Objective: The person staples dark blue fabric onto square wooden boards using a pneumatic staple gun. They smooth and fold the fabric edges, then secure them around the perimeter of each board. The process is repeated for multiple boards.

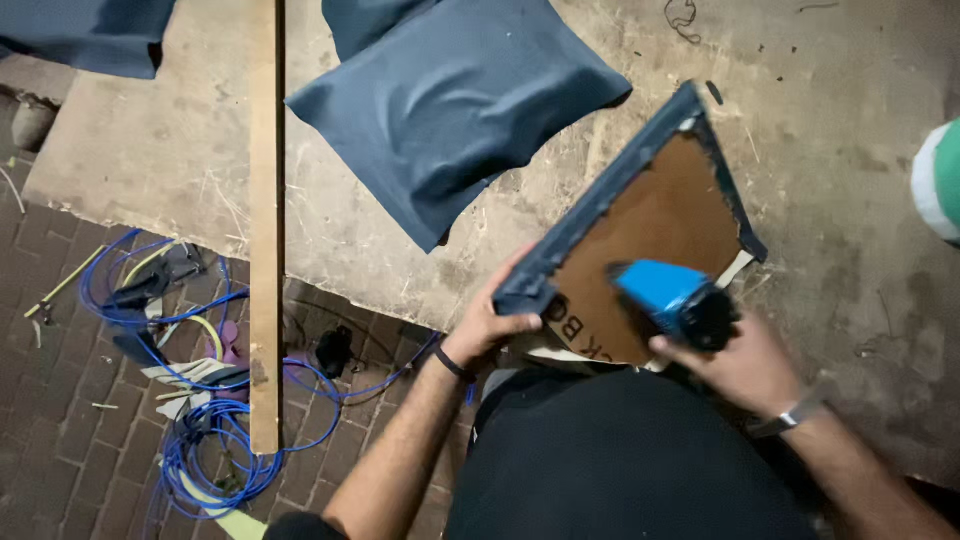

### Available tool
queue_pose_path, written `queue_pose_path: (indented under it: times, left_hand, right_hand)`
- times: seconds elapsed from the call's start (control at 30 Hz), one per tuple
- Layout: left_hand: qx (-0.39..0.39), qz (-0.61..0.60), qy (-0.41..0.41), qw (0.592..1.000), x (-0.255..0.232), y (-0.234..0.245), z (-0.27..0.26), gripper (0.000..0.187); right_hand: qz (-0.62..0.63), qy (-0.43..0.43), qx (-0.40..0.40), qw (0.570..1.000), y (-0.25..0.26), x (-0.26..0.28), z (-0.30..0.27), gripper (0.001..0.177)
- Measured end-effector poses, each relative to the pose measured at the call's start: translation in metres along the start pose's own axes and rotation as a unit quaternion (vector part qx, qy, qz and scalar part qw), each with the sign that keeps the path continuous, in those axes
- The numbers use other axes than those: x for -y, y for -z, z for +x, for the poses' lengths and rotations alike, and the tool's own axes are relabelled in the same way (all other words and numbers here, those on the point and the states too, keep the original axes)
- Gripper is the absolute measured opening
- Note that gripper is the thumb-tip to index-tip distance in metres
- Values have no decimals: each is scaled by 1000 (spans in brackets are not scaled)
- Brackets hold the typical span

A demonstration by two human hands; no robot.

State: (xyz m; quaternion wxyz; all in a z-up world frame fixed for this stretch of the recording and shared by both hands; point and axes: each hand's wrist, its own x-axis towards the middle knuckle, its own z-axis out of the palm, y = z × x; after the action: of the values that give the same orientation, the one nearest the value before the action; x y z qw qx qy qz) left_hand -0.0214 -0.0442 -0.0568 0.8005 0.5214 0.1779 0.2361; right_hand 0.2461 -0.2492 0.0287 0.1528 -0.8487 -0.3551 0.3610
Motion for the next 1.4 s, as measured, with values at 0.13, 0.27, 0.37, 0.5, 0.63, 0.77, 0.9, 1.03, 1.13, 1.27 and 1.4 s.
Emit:
queue_pose_path:
  times: [0.13, 0.27, 0.37, 0.5, 0.63, 0.77, 0.9, 1.03, 1.13, 1.27, 1.4]
  left_hand:
    - [-265, -163, 84, 947, 39, -4, 13, 75]
    - [-337, -154, 132, 919, 66, 3, 22, 35]
    - [-318, -100, 187, 924, 72, 13, 7, 28]
    - [-200, 73, 275, 938, 69, 20, -7, 34]
    - [-125, 186, 394, 892, 75, -6, 8, 48]
    - [-101, 43, 345, 932, 83, -48, -2, 51]
    - [-40, 8, 354, 935, 87, -68, 4, 55]
    - [-73, 95, 195, 973, 59, -32, 29, 67]
    - [-255, -18, 100, 962, 35, -6, 33, 59]
    - [-124, -214, 66, 967, 49, -18, 39, 66]
    - [-168, -110, 66, 977, 85, -46, 32, 69]
  right_hand:
    - [-25, -178, -46, 983, 14, -80, 19, 58]
    - [-4, -92, -202, 975, 24, -181, 28, 79]
    - [-110, -132, -245, 954, 24, -246, 36, 87]
    - [-234, -118, -310, 914, 17, -272, 27, 89]
    - [-27, -124, -288, 949, -12, -225, 29, 54]
    - [275, -163, -107, 941, -30, -168, 50, 51]
    - [365, -114, -58, 922, 38, -119, 75, 54]
    - [117, 15, 9, 993, 168, -55, 85, 56]
    - [-64, -17, 135, 989, 227, 8, 103, 61]
    - [-251, 123, 258, 925, 201, 78, 135, 66]
    - [-342, 167, 263, 886, 146, 112, 147, 70]
